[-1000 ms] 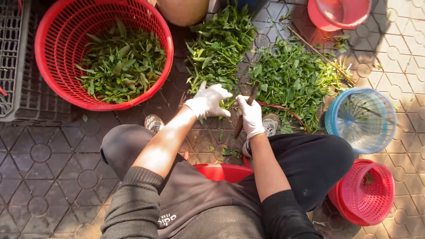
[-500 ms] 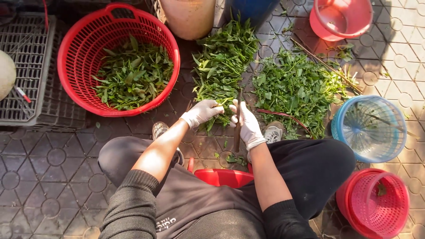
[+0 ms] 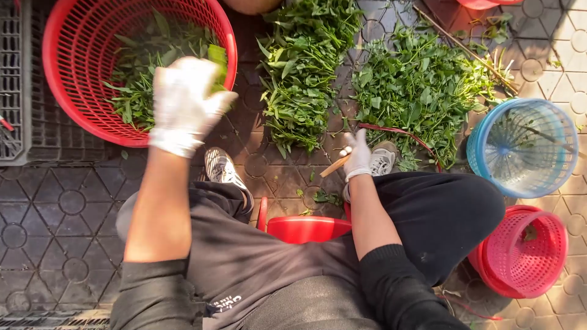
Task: Sorting and cleaning leafy greens by hand, removing stems and placing leaves into a basket.
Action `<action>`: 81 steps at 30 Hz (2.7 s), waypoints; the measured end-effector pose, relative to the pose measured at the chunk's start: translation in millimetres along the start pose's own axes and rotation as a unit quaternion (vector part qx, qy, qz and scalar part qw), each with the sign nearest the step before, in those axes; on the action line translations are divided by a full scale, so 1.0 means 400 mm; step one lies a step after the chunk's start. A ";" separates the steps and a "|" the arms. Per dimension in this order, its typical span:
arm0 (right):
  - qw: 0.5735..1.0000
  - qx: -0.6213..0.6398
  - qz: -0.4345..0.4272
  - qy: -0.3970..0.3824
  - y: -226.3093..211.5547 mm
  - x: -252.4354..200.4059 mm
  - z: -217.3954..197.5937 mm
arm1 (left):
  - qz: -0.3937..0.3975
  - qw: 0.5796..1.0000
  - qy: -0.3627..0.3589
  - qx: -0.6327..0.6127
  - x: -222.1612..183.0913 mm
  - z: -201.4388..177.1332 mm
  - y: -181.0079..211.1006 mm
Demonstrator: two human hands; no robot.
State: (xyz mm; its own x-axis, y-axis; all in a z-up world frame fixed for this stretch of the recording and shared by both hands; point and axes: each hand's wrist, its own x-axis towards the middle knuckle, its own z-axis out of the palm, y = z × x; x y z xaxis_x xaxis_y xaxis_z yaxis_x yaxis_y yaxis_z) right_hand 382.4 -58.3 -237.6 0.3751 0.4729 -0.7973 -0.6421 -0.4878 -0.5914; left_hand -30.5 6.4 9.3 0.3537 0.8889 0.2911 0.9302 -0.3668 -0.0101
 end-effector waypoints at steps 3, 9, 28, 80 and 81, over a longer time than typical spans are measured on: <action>0.996 -0.086 -0.029 0.004 0.226 0.219 -0.076 | -0.159 0.974 -0.018 0.162 -0.116 0.047 -0.174; 0.767 -0.602 -0.219 -0.033 0.326 0.296 -0.028 | -0.124 0.983 -0.045 -0.127 -0.106 -0.060 -0.084; 0.889 -0.346 -0.215 -0.209 -0.088 -0.150 0.066 | 0.081 0.966 -0.243 -0.034 0.111 0.365 0.365; 0.773 -0.346 -0.499 -0.186 -0.118 -0.300 0.182 | -0.306 0.561 -0.282 -0.716 0.024 0.278 0.318; 0.734 -0.358 -0.563 -0.128 -0.124 -0.284 0.171 | -0.292 0.577 -0.306 -0.698 0.029 0.274 0.329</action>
State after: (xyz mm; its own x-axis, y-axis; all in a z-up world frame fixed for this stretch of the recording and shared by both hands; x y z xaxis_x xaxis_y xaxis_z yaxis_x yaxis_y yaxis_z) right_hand 325.7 -37.8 -109.4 0.2018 0.9497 0.2396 0.5274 0.1008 -0.8436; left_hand 106.7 -1.4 -93.7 0.3857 0.7461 -0.5427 0.0736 0.5615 0.8242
